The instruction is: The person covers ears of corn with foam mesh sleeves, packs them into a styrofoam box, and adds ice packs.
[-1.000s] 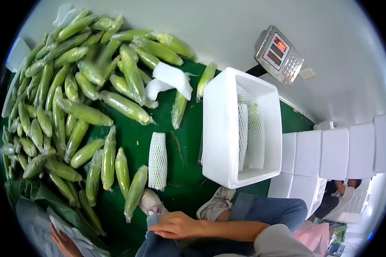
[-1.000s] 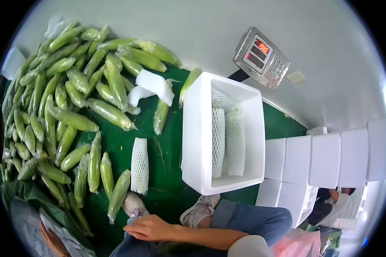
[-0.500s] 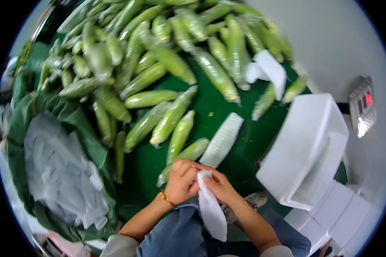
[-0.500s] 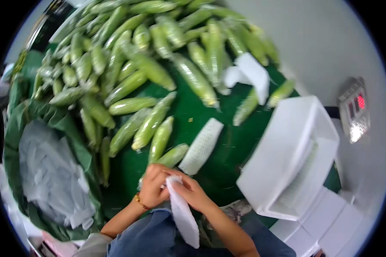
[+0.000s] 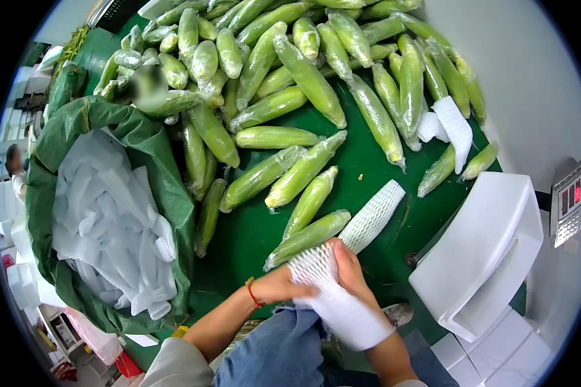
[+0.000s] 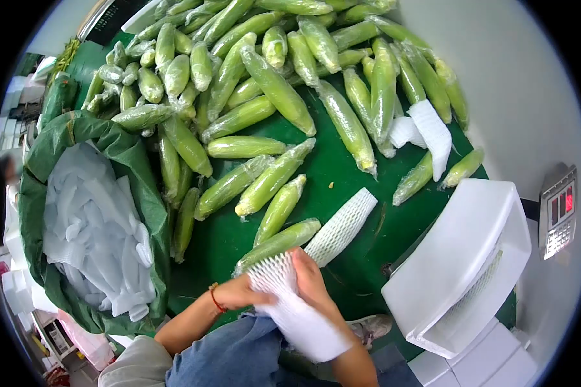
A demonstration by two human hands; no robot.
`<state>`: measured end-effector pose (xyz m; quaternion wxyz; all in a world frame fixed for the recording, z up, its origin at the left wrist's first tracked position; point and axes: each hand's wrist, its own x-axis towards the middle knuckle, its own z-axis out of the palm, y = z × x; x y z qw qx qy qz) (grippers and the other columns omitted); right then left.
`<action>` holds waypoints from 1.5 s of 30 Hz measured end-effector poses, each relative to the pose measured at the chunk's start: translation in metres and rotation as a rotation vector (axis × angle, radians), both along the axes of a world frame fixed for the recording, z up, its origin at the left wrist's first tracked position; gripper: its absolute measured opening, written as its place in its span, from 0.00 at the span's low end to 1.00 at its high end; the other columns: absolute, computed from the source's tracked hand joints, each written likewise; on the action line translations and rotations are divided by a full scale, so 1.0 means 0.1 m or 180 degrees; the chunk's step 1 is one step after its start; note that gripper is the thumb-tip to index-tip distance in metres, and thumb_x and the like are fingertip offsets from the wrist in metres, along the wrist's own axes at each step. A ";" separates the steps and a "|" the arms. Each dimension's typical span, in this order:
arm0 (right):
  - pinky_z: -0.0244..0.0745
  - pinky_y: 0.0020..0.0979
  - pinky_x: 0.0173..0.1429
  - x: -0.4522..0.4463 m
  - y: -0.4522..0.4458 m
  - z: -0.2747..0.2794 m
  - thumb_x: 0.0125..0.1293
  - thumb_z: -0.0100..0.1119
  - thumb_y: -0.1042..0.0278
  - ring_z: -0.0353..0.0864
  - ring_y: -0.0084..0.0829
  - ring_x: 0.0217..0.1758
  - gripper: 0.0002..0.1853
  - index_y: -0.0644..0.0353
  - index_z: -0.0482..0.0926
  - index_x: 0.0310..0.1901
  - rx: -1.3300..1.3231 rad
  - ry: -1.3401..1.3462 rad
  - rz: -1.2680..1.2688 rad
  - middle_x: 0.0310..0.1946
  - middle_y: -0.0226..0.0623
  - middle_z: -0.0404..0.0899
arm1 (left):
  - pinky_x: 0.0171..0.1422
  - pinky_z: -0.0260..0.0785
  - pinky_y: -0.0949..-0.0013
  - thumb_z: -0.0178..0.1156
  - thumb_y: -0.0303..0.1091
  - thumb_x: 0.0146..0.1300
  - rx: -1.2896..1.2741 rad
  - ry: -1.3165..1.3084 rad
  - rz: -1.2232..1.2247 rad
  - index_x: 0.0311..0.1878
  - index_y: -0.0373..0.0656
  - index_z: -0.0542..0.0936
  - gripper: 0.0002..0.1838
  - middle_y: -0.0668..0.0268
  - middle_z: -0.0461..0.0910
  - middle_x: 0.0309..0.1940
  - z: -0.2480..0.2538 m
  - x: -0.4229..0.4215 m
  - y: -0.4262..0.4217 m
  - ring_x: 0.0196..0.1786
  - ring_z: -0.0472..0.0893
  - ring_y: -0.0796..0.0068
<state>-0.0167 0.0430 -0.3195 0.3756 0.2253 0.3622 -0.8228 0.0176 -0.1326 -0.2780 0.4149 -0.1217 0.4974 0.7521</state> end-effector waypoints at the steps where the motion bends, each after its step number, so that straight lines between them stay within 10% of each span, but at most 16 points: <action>1: 0.71 0.28 0.54 -0.05 -0.01 -0.08 0.73 0.48 0.57 0.75 0.24 0.48 0.18 0.65 0.73 0.52 -0.0028 0.0128 0.0292 0.47 0.37 0.77 | 0.57 0.71 0.69 0.61 0.26 0.59 -0.0089 -0.0217 0.0575 0.57 0.37 0.73 0.22 0.63 0.76 0.54 -0.05 -0.01 -0.13 0.52 0.76 0.72; 4: 0.72 0.30 0.53 -0.33 -0.18 -0.12 0.64 0.58 0.66 0.78 0.26 0.46 0.15 0.64 0.75 0.49 0.1047 0.1058 0.1828 0.43 0.35 0.80 | 0.49 0.73 0.71 0.60 0.23 0.55 -0.0635 0.0379 0.2024 0.52 0.38 0.77 0.18 0.60 0.79 0.46 -0.59 -0.19 -0.61 0.43 0.79 0.71; 6: 0.76 0.38 0.49 -0.56 -0.41 -0.14 0.59 0.58 0.69 0.81 0.45 0.45 0.17 0.61 0.76 0.51 0.2523 0.2535 0.2512 0.40 0.45 0.80 | 0.48 0.73 0.71 0.59 0.24 0.58 -0.3239 0.0963 0.0737 0.55 0.40 0.75 0.20 0.62 0.79 0.45 -0.48 -0.56 -0.69 0.44 0.78 0.73; 8: 0.76 0.43 0.47 -0.71 -0.67 -0.13 0.60 0.57 0.68 0.80 0.53 0.41 0.20 0.53 0.74 0.56 0.3312 0.3141 0.2125 0.44 0.47 0.76 | 0.49 0.73 0.71 0.57 0.27 0.61 -0.1481 0.0170 0.1718 0.59 0.41 0.72 0.21 0.64 0.79 0.46 -1.06 -0.57 -0.74 0.45 0.78 0.75; 9: 0.76 0.43 0.46 -0.81 -0.73 -0.17 0.60 0.58 0.68 0.80 0.53 0.41 0.21 0.50 0.73 0.57 0.3491 0.3070 0.2128 0.46 0.47 0.74 | 0.48 0.72 0.71 0.55 0.32 0.66 -0.2601 0.1396 0.0638 0.61 0.42 0.71 0.21 0.64 0.80 0.44 -1.21 -0.60 -0.73 0.43 0.79 0.72; 11: 0.76 0.44 0.46 -0.92 -0.80 -0.28 0.61 0.58 0.67 0.80 0.54 0.39 0.23 0.45 0.71 0.59 0.3835 0.2894 0.2167 0.49 0.46 0.71 | 0.48 0.73 0.71 0.52 0.33 0.68 -0.1402 0.0237 0.1512 0.62 0.41 0.70 0.20 0.65 0.80 0.44 -1.18 -0.80 -0.60 0.43 0.80 0.72; 16: 0.69 0.34 0.56 -0.88 -0.58 -0.21 0.66 0.50 0.67 0.77 0.43 0.52 0.25 0.47 0.65 0.65 0.2148 0.2136 0.0925 0.53 0.49 0.72 | 0.51 0.70 0.74 0.47 0.32 0.71 -0.0298 -0.0587 0.1854 0.59 0.38 0.70 0.16 0.66 0.78 0.46 -0.52 -0.92 -0.40 0.47 0.76 0.78; 21: 0.62 0.25 0.62 -0.47 -0.29 0.64 0.73 0.42 0.67 0.71 0.26 0.56 0.18 0.65 0.68 0.60 0.0990 0.1286 -0.0093 0.52 0.37 0.74 | 0.45 0.64 0.75 0.49 0.24 0.67 -0.1602 0.1475 0.1232 0.43 0.37 0.71 0.04 0.67 0.72 0.34 0.29 -0.71 -0.14 0.39 0.69 0.80; 28: 0.64 0.24 0.59 -0.44 -0.30 0.13 0.73 0.41 0.67 0.70 0.24 0.54 0.17 0.66 0.71 0.57 0.1301 0.1361 -0.0062 0.53 0.36 0.73 | 0.44 0.66 0.76 0.48 0.25 0.68 -0.1931 0.1353 0.1923 0.44 0.36 0.73 0.06 0.66 0.75 0.34 -0.26 -0.59 0.04 0.38 0.72 0.81; 33: 0.76 0.44 0.31 -0.56 -0.57 0.59 0.61 0.56 0.62 0.82 0.47 0.25 0.25 0.43 0.70 0.62 0.2811 0.3008 0.1724 0.21 0.49 0.78 | 0.46 0.68 0.75 0.51 0.29 0.68 -0.1714 0.1327 0.2270 0.47 0.34 0.75 0.09 0.67 0.78 0.38 -0.15 -0.45 -0.26 0.40 0.75 0.80; 38: 0.76 0.45 0.44 -0.30 -1.26 0.40 0.61 0.54 0.67 0.81 0.50 0.39 0.21 0.57 0.73 0.57 0.2031 0.3029 0.2351 0.37 0.49 0.81 | 0.46 0.69 0.74 0.52 0.34 0.70 -0.1961 0.0733 0.2983 0.48 0.35 0.75 0.13 0.66 0.78 0.37 -0.38 0.25 -0.94 0.39 0.76 0.79; 42: 0.75 0.50 0.43 -0.11 -1.56 -0.09 0.62 0.53 0.67 0.79 0.56 0.39 0.21 0.56 0.70 0.58 0.2093 0.3096 0.1878 0.42 0.53 0.77 | 0.53 0.69 0.73 0.53 0.28 0.64 -0.4063 0.1487 0.1558 0.57 0.34 0.74 0.18 0.62 0.77 0.45 -0.51 0.19 -1.34 0.47 0.76 0.78; 45: 0.73 0.50 0.46 -0.26 -1.65 -0.26 0.62 0.53 0.69 0.78 0.57 0.41 0.23 0.53 0.68 0.61 0.2064 0.3010 0.1603 0.43 0.53 0.77 | 0.58 0.66 0.73 0.54 0.28 0.62 -0.1994 0.0756 0.2225 0.66 0.37 0.67 0.27 0.60 0.74 0.54 -1.07 -0.11 -1.64 0.53 0.74 0.75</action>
